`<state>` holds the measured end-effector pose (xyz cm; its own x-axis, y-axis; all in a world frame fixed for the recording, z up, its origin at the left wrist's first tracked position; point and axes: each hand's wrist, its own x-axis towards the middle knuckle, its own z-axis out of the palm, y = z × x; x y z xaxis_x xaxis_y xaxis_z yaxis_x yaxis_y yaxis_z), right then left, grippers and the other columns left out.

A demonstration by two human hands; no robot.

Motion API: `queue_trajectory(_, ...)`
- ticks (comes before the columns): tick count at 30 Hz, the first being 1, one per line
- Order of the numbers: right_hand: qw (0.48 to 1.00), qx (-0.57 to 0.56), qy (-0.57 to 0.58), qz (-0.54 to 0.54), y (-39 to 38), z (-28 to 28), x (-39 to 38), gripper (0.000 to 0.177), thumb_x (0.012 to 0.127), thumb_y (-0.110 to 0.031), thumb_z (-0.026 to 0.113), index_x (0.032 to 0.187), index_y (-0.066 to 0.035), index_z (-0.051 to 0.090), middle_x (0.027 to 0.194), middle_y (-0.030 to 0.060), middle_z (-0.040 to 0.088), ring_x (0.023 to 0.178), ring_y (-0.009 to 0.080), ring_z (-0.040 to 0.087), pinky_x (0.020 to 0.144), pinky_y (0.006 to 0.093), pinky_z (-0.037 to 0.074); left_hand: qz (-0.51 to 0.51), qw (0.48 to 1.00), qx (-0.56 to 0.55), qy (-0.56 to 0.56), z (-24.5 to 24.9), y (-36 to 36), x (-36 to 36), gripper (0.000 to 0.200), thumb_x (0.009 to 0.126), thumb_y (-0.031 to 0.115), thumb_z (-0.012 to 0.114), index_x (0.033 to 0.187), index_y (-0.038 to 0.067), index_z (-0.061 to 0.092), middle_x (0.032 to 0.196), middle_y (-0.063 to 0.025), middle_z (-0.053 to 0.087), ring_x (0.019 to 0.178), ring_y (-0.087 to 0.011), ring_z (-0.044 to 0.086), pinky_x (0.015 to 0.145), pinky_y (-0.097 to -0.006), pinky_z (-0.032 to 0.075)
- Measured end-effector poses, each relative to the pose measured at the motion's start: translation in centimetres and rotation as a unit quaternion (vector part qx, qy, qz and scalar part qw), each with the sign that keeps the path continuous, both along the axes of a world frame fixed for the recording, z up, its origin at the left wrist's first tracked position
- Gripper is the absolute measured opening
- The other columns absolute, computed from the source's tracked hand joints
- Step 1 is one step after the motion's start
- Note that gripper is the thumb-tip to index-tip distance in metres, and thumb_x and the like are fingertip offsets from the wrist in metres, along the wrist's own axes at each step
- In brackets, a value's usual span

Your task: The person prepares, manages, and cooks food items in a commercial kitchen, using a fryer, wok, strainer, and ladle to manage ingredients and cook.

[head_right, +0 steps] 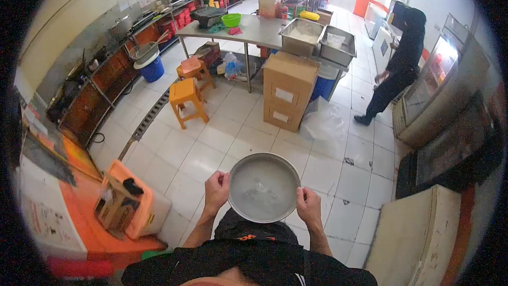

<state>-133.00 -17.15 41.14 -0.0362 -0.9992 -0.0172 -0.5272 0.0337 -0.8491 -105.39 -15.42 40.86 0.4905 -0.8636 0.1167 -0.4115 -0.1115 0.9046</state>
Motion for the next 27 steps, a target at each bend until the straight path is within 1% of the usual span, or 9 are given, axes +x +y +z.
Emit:
queue_trajectory(7,1.000,0.003,-0.001,-0.028,-19.6,-2.3,9.0,0.035,0.091,-0.025,0.055,0.073,0.005,0.055,0.056,0.0149,0.052,0.051,0.0157,0.045,0.051,0.0366,0.040,-0.028,0.999,0.002,-0.019,-2.2,-21.1,9.4,0.023,0.088,0.017,0.060,0.078,-0.003,0.060,0.065,-0.0175,0.063,0.058,-0.0259,0.063,0.055,-0.0362,0.048)
queue_trajectory(11,0.997,0.001,0.016,-0.070,-30.1,-1.9,13.9,0.035,0.092,-0.025,0.055,0.073,0.005,0.056,0.057,0.0143,0.052,0.052,0.0159,0.047,0.052,0.0365,0.040,-0.078,0.997,0.021,-0.015,-1.2,-33.9,14.5,0.023,0.088,0.018,0.060,0.079,-0.003,0.061,0.068,-0.0182,0.064,0.061,-0.0289,0.065,0.057,-0.0367,0.049)
queue_trajectory(16,0.994,-0.014,-0.002,-0.110,-44.3,-0.5,19.2,0.037,0.092,-0.026,0.054,0.072,0.004,0.055,0.056,0.0133,0.053,0.052,0.0161,0.049,0.052,0.0363,0.040,-0.115,0.991,0.012,-0.068,0.4,-50.6,19.8,0.024,0.089,0.019,0.059,0.079,-0.002,0.060,0.068,-0.0176,0.064,0.061,-0.0276,0.065,0.056,-0.0367,0.048)
queue_trajectory(18,0.992,-0.004,-0.008,-0.125,-50.3,0.8,21.8,0.036,0.092,-0.026,0.054,0.071,0.004,0.055,0.056,0.0140,0.052,0.052,0.0171,0.049,0.052,0.0363,0.040,-0.134,0.990,-0.001,-0.045,0.4,-57.1,21.6,0.025,0.089,0.020,0.059,0.079,-0.002,0.060,0.067,-0.0168,0.064,0.060,-0.0264,0.064,0.056,-0.0371,0.048)
queue_trajectory(21,0.993,-0.024,0.006,-0.117,-59.6,-0.1,24.3,0.035,0.092,-0.026,0.054,0.072,0.003,0.056,0.057,0.0159,0.052,0.052,0.0188,0.048,0.052,0.0366,0.041,-0.129,0.991,-0.002,-0.043,-0.4,-67.0,24.2,0.025,0.089,0.021,0.059,0.079,-0.002,0.060,0.066,-0.0164,0.063,0.059,-0.0256,0.064,0.056,-0.0369,0.047)
queue_trajectory(24,0.991,-0.010,0.020,-0.128,-69.8,-0.7,26.1,0.035,0.092,-0.027,0.054,0.073,0.003,0.057,0.060,0.0189,0.055,0.053,0.0253,0.054,0.053,0.0392,0.042,-0.122,0.989,0.005,-0.083,-1.3,-76.4,26.1,0.026,0.090,0.021,0.060,0.078,-0.002,0.059,0.066,-0.0162,0.063,0.058,-0.0250,0.063,0.055,-0.0359,0.047)
queue_trajectory(25,0.992,-0.025,0.021,-0.122,-72.4,-1.0,26.6,0.036,0.091,-0.028,0.054,0.074,0.003,0.057,0.062,0.0201,0.057,0.055,0.0300,0.056,0.055,0.0409,0.043,-0.123,0.988,0.022,-0.086,-1.7,-78.6,26.8,0.026,0.090,0.021,0.060,0.078,-0.002,0.059,0.066,-0.0162,0.063,0.058,-0.0250,0.063,0.055,-0.0359,0.047)
queue_trajectory(26,0.991,-0.046,0.022,-0.120,-75.4,-1.2,27.2,0.036,0.091,-0.029,0.054,0.075,0.002,0.058,0.065,0.0213,0.058,0.058,0.0346,0.058,0.056,0.0425,0.043,-0.128,0.988,-0.004,-0.083,-1.8,-82.3,27.2,0.026,0.089,0.021,0.060,0.078,-0.002,0.059,0.065,-0.0160,0.063,0.058,-0.0247,0.063,0.054,-0.0359,0.047)
queue_trajectory(27,0.991,-0.039,0.018,-0.126,-78.4,-1.3,28.3,0.036,0.091,-0.029,0.054,0.075,0.002,0.058,0.065,0.0213,0.058,0.058,0.0346,0.058,0.056,0.0425,0.043,-0.136,0.987,-0.036,-0.079,-1.8,-86.0,27.9,0.026,0.089,0.022,0.060,0.078,-0.002,0.059,0.065,-0.0158,0.063,0.057,-0.0245,0.063,0.054,-0.0359,0.047)
